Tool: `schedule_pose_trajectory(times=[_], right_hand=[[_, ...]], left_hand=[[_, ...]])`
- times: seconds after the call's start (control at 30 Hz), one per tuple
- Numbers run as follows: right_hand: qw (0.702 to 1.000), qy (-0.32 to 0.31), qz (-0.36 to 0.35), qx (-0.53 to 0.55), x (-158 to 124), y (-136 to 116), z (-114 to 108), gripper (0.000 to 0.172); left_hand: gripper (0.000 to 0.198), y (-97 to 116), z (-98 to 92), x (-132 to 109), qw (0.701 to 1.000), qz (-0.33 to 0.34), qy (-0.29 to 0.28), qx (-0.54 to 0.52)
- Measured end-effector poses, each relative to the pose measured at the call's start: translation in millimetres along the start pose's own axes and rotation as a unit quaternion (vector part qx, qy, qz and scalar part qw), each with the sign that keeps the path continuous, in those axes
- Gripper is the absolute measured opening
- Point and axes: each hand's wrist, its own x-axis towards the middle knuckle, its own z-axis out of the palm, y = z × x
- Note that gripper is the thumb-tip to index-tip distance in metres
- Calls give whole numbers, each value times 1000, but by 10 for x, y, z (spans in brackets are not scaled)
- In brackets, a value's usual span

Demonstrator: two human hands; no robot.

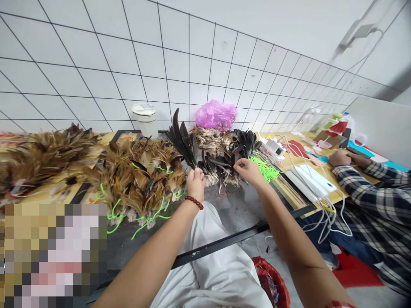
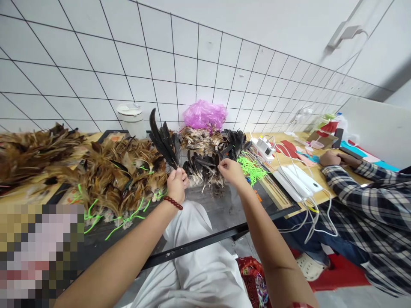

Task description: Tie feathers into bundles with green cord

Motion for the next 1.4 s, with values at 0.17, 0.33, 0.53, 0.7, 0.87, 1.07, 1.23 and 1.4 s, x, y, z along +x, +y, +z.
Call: schedule_pose_trajectory(times=[0.17, 0.33, 0.53, 0.7, 0.87, 1.07, 1.23, 1.4], right_hand=[[988, 14, -68, -136, -68, -384, 223, 24], [965, -72, -55, -244, 24, -795, 684, 38], [994, -104, 12, -34, 265, -602, 626, 18], [973, -151, 67, 164, 403, -178, 214, 23], [998, -33, 51, -9, 417, 145, -17, 15], [992, 58, 2, -115, 194, 58, -51, 21], [977, -30, -80, -195, 40, -180, 176, 25], [966, -75, -38, -243, 86, -218, 355, 21]], left_hand=[[26, -21, -1, 4, 1000, 10, 6, 1], [28, -37, 0, -5, 998, 60, 4, 4], [29, -54, -12, 5, 998, 69, 4, 11], [28, -77, -27, 16, 998, 65, 3, 15], [27, -69, -21, 6, 998, 58, 4, 19], [27, -53, -13, 0, 999, 50, 9, 19], [27, -42, -5, -2, 999, 45, 16, 21], [29, -32, -7, -6, 999, 43, 10, 15]])
